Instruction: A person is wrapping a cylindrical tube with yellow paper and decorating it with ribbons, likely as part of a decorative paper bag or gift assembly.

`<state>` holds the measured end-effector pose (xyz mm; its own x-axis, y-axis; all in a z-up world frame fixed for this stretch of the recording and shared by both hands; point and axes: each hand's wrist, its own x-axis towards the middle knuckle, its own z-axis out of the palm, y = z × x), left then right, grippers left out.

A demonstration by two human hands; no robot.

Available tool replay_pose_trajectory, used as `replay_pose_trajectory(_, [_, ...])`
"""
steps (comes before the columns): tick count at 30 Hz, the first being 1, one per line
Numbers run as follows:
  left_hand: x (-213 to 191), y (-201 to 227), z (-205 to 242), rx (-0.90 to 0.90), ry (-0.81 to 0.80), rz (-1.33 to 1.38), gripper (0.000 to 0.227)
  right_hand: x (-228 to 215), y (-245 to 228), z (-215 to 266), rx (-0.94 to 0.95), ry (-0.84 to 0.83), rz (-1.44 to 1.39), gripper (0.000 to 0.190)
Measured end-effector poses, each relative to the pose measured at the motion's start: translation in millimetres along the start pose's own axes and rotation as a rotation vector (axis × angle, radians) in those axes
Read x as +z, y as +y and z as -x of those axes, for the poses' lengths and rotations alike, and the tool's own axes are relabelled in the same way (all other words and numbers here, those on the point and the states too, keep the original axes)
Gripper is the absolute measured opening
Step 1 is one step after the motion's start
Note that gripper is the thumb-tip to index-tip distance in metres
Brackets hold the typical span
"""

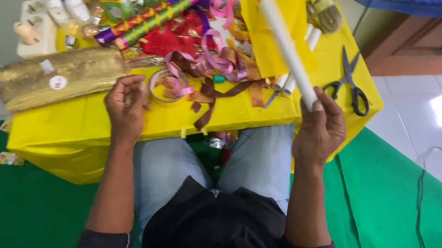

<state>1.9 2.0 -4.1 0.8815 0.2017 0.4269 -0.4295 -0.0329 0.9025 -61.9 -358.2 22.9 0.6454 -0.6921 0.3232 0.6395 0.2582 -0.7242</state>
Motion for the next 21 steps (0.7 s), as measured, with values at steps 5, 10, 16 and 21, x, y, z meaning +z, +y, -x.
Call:
replay_pose_trajectory(5, [5.0, 20.7, 1.3, -0.007, -0.116, 0.120, 0.040, 23.1, 15.2, 23.5, 0.323, -0.150, -0.092, 0.020])
replay_pose_trajectory(10, [3.7, 22.5, 2.4, 0.010, -0.205, 0.183, 0.063, 37.5, 30.6, 34.4, 0.433, -0.274, 0.057, 0.017])
replay_pose_trajectory(16, [-4.8, 2.4, 2.0, -0.013, -0.145, 0.230, 0.027, 42.5, 34.1, 37.8, 0.485, -0.285, 0.078, 0.019])
replay_pose_trajectory(21, [-4.9, 4.0, 1.1, 0.002, -0.119, 0.156, 0.016, 36.9, 38.8, 37.6, 0.524, -0.308, 0.069, 0.018])
